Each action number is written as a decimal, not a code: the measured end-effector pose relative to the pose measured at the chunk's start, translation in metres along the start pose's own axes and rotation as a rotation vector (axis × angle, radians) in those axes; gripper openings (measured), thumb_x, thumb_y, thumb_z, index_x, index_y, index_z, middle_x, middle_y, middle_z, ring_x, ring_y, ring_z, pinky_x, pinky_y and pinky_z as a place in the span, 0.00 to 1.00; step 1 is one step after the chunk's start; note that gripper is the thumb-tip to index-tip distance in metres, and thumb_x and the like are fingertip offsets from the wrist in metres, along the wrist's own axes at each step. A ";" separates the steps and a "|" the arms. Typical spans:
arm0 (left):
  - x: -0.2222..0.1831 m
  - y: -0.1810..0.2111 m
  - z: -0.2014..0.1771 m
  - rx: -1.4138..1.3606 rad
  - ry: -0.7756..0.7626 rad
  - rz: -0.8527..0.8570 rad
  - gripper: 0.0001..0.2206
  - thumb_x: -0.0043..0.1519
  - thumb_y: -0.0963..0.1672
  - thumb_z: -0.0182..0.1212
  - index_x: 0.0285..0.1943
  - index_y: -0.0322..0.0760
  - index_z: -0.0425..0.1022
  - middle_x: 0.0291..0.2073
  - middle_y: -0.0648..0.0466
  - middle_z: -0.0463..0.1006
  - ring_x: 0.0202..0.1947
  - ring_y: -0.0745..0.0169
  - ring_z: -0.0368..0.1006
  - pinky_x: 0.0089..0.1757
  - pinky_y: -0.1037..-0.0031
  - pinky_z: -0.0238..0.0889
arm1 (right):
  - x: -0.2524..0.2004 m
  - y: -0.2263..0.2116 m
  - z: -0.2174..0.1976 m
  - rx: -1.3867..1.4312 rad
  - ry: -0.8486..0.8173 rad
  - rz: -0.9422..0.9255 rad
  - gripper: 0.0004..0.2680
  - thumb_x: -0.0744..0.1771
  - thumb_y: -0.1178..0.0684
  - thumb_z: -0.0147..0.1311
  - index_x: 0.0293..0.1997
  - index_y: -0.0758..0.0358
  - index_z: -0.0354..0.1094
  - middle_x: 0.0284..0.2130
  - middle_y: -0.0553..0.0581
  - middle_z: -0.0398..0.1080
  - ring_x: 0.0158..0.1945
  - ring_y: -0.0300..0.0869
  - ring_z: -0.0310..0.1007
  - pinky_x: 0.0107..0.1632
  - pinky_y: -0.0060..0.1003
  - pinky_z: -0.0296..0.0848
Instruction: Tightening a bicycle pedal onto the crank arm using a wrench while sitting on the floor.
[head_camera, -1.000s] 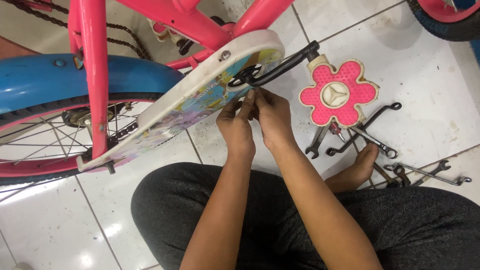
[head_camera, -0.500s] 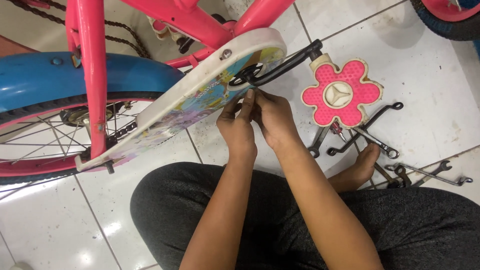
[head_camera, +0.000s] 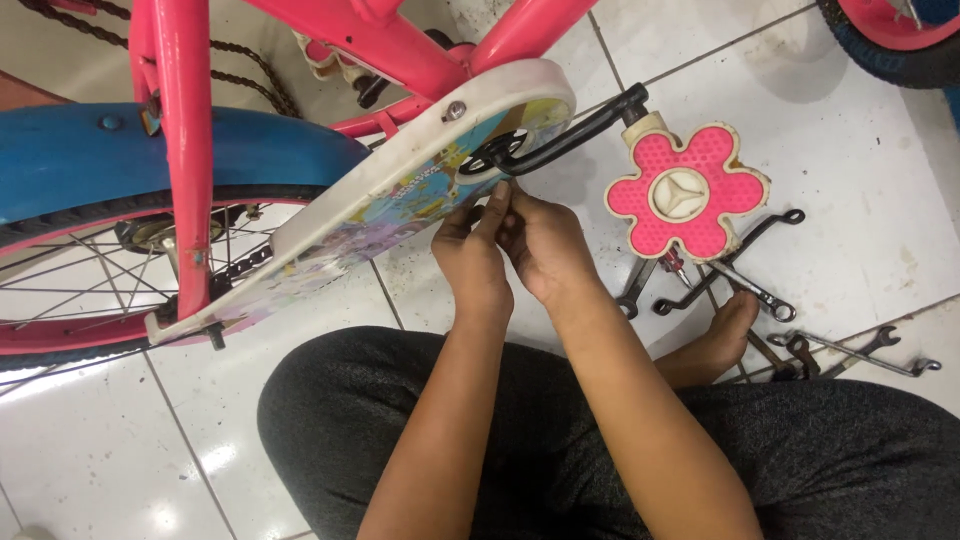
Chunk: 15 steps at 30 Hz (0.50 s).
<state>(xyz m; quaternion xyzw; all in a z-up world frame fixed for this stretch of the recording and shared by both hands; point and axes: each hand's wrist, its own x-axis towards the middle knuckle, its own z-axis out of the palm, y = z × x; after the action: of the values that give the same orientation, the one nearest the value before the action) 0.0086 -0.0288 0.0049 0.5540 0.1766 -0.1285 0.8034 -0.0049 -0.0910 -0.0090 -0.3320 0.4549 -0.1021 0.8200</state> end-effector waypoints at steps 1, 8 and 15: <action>-0.001 0.000 -0.001 0.002 0.001 -0.002 0.10 0.55 0.41 0.67 0.39 0.24 0.81 0.30 0.49 0.70 0.32 0.60 0.63 0.36 0.67 0.60 | -0.002 0.000 0.000 0.000 0.002 0.002 0.08 0.66 0.60 0.57 0.41 0.80 0.73 0.25 0.57 0.64 0.29 0.39 0.66 0.38 0.38 0.78; -0.002 0.002 -0.001 -0.001 -0.007 0.006 0.10 0.56 0.41 0.67 0.39 0.25 0.81 0.30 0.49 0.70 0.32 0.60 0.63 0.37 0.67 0.60 | -0.014 -0.006 0.001 0.211 -0.010 0.122 0.06 0.66 0.59 0.62 0.36 0.73 0.72 0.22 0.50 0.59 0.25 0.35 0.63 0.34 0.27 0.72; -0.007 0.009 -0.002 -0.017 -0.003 0.027 0.09 0.56 0.42 0.67 0.38 0.25 0.81 0.30 0.49 0.71 0.32 0.60 0.63 0.37 0.67 0.60 | -0.012 0.003 -0.001 0.313 -0.142 0.072 0.07 0.66 0.57 0.64 0.33 0.69 0.71 0.21 0.49 0.61 0.25 0.36 0.64 0.36 0.26 0.73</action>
<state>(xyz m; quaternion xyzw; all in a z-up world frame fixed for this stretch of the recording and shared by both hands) 0.0061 -0.0238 0.0150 0.5494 0.1686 -0.1169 0.8100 -0.0132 -0.0837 -0.0037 -0.1904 0.3861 -0.1187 0.8948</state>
